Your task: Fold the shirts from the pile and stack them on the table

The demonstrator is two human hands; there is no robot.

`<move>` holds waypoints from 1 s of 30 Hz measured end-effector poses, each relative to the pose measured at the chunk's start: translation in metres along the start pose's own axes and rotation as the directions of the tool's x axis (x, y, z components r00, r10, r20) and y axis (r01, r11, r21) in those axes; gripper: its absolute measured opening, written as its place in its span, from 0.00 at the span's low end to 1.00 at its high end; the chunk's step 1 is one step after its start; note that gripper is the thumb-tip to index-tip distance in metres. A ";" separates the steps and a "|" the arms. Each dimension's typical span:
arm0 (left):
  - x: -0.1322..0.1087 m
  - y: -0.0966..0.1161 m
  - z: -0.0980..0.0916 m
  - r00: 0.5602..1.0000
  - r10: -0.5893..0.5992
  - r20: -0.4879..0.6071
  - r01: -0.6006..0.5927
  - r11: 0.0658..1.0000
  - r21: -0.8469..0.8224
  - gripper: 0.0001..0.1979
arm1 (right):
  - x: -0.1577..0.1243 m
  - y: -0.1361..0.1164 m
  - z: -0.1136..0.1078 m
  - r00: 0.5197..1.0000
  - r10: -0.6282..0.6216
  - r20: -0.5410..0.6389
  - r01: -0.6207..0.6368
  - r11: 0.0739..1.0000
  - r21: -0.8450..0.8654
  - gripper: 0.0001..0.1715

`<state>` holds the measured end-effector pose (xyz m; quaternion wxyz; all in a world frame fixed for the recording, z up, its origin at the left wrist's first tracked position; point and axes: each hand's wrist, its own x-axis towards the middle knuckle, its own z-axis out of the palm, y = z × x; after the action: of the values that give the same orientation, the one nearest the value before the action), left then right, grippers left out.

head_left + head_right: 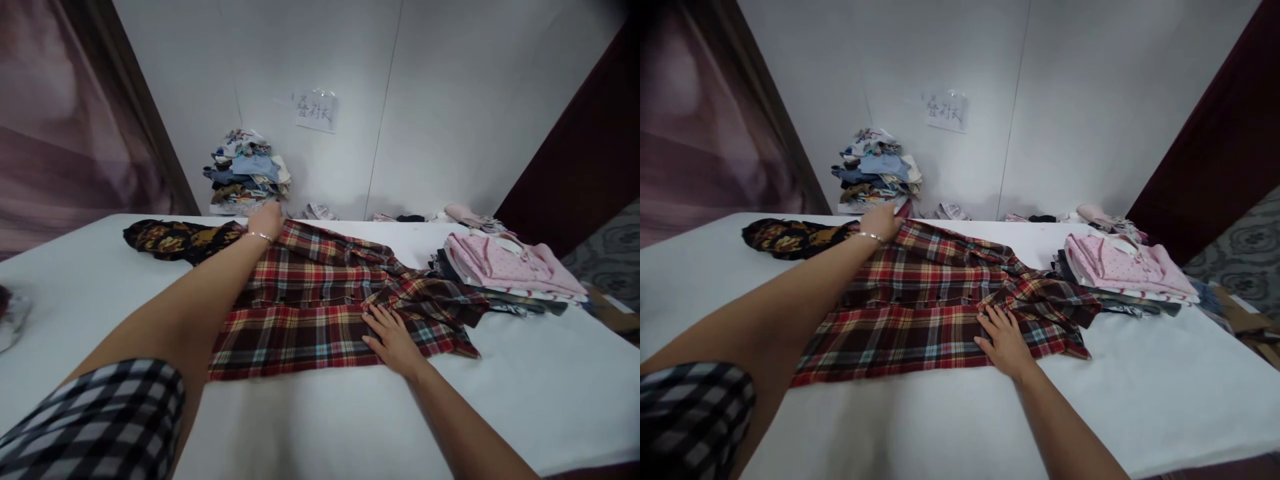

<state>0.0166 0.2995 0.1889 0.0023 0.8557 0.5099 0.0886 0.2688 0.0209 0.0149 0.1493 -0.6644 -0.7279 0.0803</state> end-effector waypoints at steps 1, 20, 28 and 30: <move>-0.006 0.008 0.010 1.000 0.000 -0.022 0.000 1.000 0.000 0.22 | 0.000 0.000 0.000 1.000 -0.003 -0.001 0.003 1.000 0.003 0.32; -0.167 -0.057 0.132 0.992 0.123 0.030 -0.114 0.969 -0.219 0.28 | 0.008 0.001 -0.005 0.993 0.071 -0.089 -0.043 0.957 0.286 0.25; -0.162 -0.058 0.137 0.981 0.108 -0.163 -0.119 0.991 -0.059 0.27 | -0.026 0.066 -0.078 0.606 0.387 -0.695 -0.229 0.921 0.314 0.19; -0.162 -0.056 0.138 0.980 0.106 -0.166 -0.110 0.994 -0.013 0.27 | -0.034 0.085 -0.101 0.531 0.539 -0.653 -0.419 0.838 0.351 0.22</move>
<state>-0.0861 0.1969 0.0240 -0.0352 0.8718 0.4601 0.1647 0.3842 -0.0127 0.0799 0.4484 -0.7999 -0.3864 -0.0989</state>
